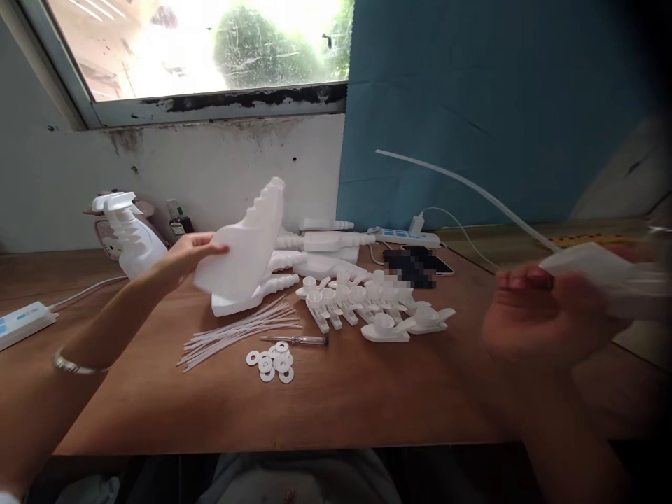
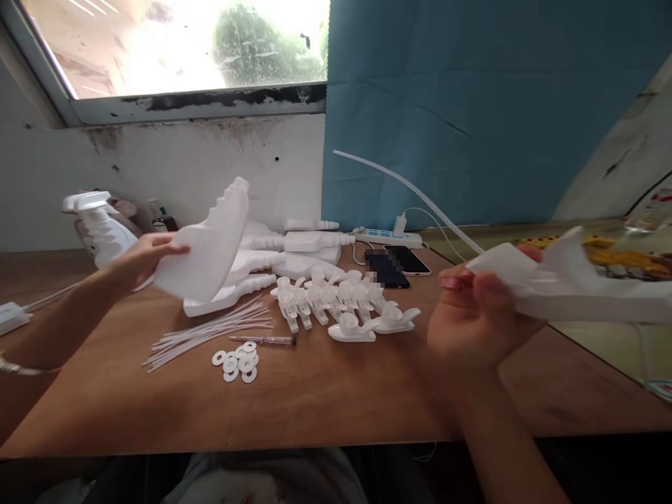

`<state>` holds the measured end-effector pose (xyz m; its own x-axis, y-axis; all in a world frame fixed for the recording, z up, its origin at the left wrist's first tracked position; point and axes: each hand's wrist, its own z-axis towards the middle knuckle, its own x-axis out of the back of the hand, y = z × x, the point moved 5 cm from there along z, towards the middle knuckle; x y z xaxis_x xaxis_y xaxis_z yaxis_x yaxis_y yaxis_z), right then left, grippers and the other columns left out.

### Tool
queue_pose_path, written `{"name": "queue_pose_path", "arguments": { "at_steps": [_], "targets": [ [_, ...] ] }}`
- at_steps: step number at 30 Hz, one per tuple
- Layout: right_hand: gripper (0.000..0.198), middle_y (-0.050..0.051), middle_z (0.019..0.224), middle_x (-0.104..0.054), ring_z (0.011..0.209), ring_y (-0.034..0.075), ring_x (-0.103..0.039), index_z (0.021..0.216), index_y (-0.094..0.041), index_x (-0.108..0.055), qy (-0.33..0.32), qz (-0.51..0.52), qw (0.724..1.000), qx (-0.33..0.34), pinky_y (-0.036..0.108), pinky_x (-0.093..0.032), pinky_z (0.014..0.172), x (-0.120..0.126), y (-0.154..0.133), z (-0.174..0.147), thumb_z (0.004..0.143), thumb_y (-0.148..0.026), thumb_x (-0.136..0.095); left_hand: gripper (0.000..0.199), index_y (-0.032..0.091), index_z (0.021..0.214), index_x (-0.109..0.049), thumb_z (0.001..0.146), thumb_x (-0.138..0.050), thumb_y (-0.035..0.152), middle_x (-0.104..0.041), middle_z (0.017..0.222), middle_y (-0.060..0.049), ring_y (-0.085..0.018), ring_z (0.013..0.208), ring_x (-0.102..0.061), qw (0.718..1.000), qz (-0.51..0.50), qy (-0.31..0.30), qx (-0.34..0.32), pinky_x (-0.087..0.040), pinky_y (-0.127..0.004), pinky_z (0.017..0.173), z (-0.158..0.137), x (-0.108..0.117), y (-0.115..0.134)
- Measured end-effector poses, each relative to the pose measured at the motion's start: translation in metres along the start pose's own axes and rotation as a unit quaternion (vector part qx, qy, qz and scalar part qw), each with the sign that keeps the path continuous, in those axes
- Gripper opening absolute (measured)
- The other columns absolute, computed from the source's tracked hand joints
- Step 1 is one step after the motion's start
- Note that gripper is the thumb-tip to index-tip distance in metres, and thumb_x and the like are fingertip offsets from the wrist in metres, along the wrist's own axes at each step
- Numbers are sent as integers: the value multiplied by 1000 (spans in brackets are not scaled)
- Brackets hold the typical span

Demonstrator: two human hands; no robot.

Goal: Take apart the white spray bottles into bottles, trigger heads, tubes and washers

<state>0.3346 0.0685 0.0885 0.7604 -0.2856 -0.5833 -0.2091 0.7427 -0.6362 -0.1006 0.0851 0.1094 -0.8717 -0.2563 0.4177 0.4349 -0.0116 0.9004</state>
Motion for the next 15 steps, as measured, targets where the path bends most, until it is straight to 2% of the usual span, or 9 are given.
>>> {"name": "queue_pose_path", "arguments": {
  "at_steps": [2,3,4,6,9,12,15],
  "targets": [
    [29,-6,72,-47,51,6,-41,79,-26,-55,7,48,997,67,28,-32,54,6,7,-1,54,-24,-69,48,12,95,-63,59,-65,44,-66,82,-9,-21,73,-61,982,138,85,-101,-48,-34,65,30,-12,31],
    [34,-6,74,-50,49,6,-40,80,-24,-54,18,58,993,100,27,-33,52,9,11,-2,51,-25,-73,47,13,95,-64,58,-67,42,-66,84,-9,-23,77,-60,951,228,141,-154,-47,-35,69,44,-21,47],
    [42,-7,73,-50,45,5,-39,81,-24,-53,40,55,987,143,25,-33,48,14,15,-3,47,-29,-77,46,17,99,-63,60,-65,43,-66,90,-8,-24,84,-59,916,301,172,-202,-45,-36,75,57,-35,61],
    [47,-7,70,-51,47,7,-41,81,-22,-51,60,1,972,226,25,-36,46,21,22,-8,46,-36,-79,45,23,109,-59,68,-59,42,-65,94,-8,-27,91,-58,859,392,215,-249,-42,-38,79,82,-67,79],
    [40,-3,73,-54,55,10,-49,84,-21,-52,6,-93,937,335,25,-40,48,23,23,-18,55,-34,-77,43,25,116,-54,75,-53,39,-64,99,-9,-29,93,-56,824,466,189,-263,-40,-37,79,119,-122,84],
    [35,-1,74,-57,56,10,-51,90,-20,-54,-69,-129,925,352,25,-39,49,22,22,-25,62,-27,-74,39,25,117,-53,78,-49,34,-62,105,-9,-29,96,-54,809,503,104,-285,-38,-37,79,144,-175,75],
    [39,-1,75,-57,56,10,-50,96,-20,-55,-108,-145,920,347,25,-38,50,18,15,-29,63,-23,-74,36,24,114,-55,78,-49,25,-62,105,-8,-26,96,-54,799,521,48,-298,-36,-36,81,158,-210,62]
  ]
}}
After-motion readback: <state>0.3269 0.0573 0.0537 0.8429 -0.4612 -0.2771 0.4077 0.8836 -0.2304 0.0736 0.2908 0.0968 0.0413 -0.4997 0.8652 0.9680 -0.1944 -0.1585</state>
